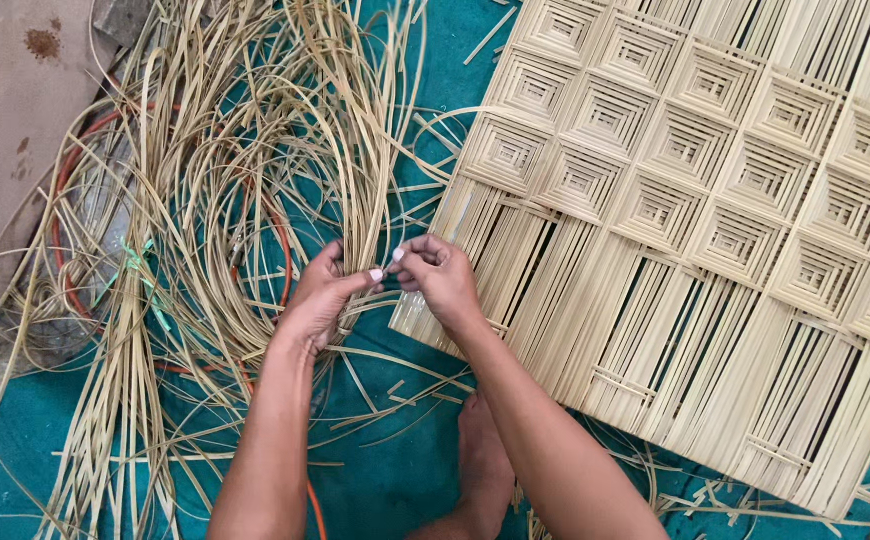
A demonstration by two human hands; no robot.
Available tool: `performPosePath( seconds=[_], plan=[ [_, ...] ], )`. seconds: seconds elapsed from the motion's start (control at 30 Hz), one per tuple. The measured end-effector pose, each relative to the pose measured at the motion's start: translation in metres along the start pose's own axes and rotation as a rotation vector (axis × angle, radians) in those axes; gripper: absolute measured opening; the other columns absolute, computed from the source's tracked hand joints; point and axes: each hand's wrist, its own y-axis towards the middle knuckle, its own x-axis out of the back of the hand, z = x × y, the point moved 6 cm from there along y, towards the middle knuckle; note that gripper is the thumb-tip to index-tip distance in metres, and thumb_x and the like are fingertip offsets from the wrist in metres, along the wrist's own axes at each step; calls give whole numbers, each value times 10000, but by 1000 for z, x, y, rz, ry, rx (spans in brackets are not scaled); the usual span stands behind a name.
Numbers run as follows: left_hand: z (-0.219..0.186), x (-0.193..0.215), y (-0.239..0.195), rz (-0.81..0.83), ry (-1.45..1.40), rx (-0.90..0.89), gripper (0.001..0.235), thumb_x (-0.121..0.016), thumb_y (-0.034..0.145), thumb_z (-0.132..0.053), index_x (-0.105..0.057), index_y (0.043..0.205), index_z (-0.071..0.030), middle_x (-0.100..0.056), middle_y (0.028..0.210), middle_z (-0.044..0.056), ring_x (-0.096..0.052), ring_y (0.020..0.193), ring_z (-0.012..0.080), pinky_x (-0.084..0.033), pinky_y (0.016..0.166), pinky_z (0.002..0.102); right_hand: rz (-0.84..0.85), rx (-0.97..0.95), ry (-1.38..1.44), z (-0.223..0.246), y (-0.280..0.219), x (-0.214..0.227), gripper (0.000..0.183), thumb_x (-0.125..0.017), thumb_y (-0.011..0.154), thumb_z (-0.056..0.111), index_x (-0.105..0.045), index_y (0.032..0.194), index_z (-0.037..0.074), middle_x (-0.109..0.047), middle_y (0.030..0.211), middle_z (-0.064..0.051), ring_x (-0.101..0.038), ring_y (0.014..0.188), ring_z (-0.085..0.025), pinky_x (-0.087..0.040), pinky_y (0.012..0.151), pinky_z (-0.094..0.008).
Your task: The person weaves thin bamboo strips into a large mat with a repeating square pattern. They interlace the strips by hand, periodically pressing the mat flat to tighten the weave and maintain alignment.
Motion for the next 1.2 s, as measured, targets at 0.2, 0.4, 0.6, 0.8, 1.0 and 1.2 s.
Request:
performPosePath(
  seconds=[0.2,0.4,0.6,0.8,1.0,1.2],
  plan=[
    [34,39,30,-14,70,-23,671,-870,692,71,-615,1309,-3,-719,1040,133,-718,867,224,-601,803,326,6,0,-79,2,0,2,247,-763,885,199,-708,1102,96,-775,867,-118,-716,710,-142,-652,668,-257],
    [-4,-4,-1,-45,24,-30,577,-841,728,51,-628,1261,-10,-713,979,127,-727,812,215,-626,760,332,-5,17,-53,12,-12,-3,239,-797,880,217,-711,1030,52,-755,876,-85,-703,756,-120,-647,690,-253],
    [-15,-10,-4,-80,130,-107,468,-785,828,16,-610,1262,11,-735,980,176,-730,801,227,-626,713,352,43,69,-165,3,-4,-4,234,-752,931,199,-716,1075,19,-757,898,-140,-713,770,-153,-657,691,-287],
    [-20,-19,-5,-23,190,-125,425,-676,916,-26,-525,1311,10,-715,895,161,-697,664,152,-613,630,268,76,30,-47,-3,-1,0,278,-812,877,205,-695,1078,53,-753,859,-85,-723,761,-132,-653,669,-249],
    [-15,-18,0,18,379,-145,460,-706,939,-130,-541,1355,-27,-690,938,128,-650,709,150,-583,659,271,109,24,49,-30,11,0,232,-760,923,197,-691,1084,45,-719,837,-57,-700,769,-122,-650,710,-258],
    [14,45,37,-250,946,-414,279,-610,1062,-121,-560,1300,16,-636,1135,362,-613,1083,586,-515,909,629,-3,-4,355,-17,11,61,206,-694,989,253,-577,1070,105,-688,698,-123,-755,627,-300,-647,571,-349]
  ],
)
